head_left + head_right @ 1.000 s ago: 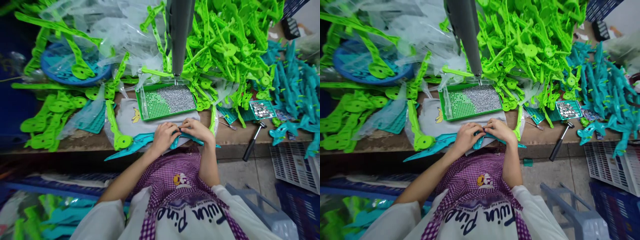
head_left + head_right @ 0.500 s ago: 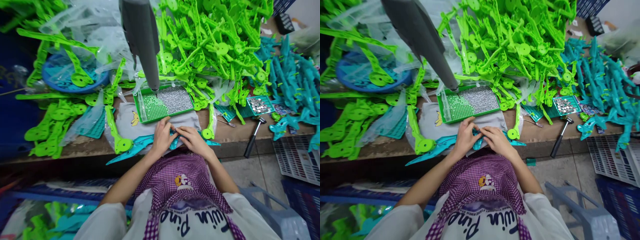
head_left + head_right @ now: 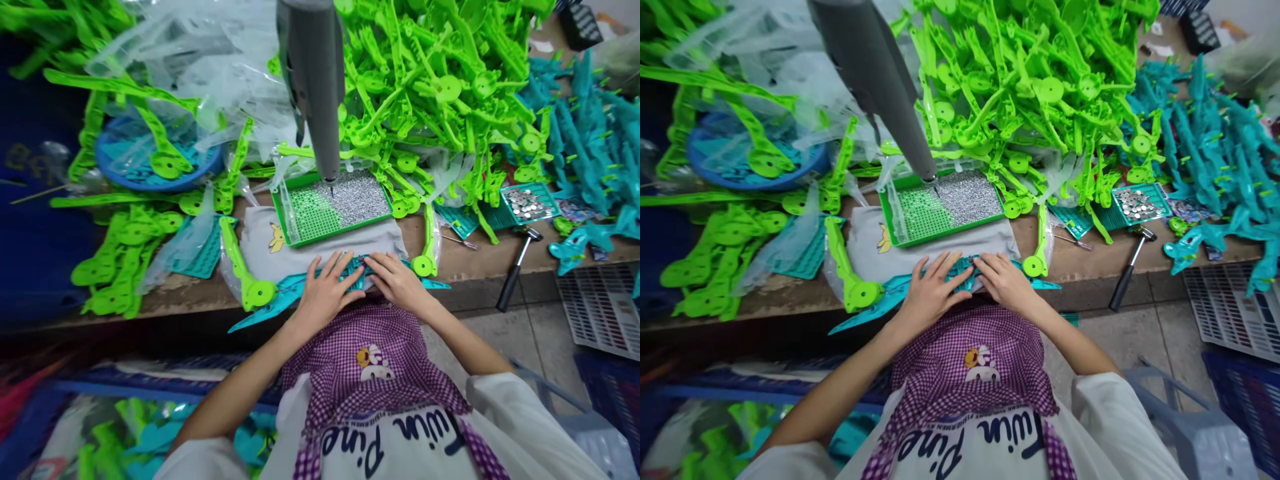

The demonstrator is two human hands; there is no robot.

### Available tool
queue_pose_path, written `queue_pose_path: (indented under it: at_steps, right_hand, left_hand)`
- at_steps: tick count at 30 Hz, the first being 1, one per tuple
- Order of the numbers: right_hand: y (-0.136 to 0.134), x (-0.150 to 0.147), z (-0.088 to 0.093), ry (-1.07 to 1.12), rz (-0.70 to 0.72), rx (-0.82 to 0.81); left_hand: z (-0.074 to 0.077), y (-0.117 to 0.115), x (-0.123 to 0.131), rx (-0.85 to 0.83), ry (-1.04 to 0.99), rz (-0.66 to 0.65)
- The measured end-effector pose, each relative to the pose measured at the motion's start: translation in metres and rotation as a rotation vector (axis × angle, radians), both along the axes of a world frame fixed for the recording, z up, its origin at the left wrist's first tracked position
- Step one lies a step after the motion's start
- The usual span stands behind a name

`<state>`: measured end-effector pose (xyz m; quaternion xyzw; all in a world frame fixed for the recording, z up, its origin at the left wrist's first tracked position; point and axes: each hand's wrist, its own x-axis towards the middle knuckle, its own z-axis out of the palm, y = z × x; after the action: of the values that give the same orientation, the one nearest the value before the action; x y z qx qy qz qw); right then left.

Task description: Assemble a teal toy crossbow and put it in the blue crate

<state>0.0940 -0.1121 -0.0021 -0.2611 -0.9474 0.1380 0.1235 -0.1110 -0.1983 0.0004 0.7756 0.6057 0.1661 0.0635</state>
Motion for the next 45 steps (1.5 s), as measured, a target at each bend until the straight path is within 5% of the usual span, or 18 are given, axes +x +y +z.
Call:
queue_pose_path:
  at_steps: [7,12,19,24,32,39,45]
  right_hand:
    - [-0.004,-0.011,0.004,-0.028,-0.053,0.127]
    - [-0.018,0.007,0.008,0.148,-0.385,0.233]
    - [-0.019,0.009,0.008,0.181,-0.515,0.122]
    - [-0.015,0.008,0.007,0.237,-0.619,0.114]
    - [-0.016,0.01,0.003,0.189,-0.485,0.142]
    - [-0.017,0.016,0.004,0.063,-0.354,0.18]
    - [-0.014,0.015,0.007,-0.01,-0.313,0.126]
  left_hand:
    - [0.002,0.009,-0.012,-0.104,0.079,-0.06]
    - [0.008,0.004,0.0,-0.142,0.103,0.005]
    - [0.006,0.001,0.013,-0.159,-0.016,0.06]
    - [0.018,-0.002,0.023,-0.185,-0.091,0.138]
    - [0.036,0.031,0.032,-0.155,-0.116,0.212]
    - [0.018,0.035,0.045,0.032,-0.254,0.449]
    - [0.006,0.033,0.055,0.063,-0.302,0.497]
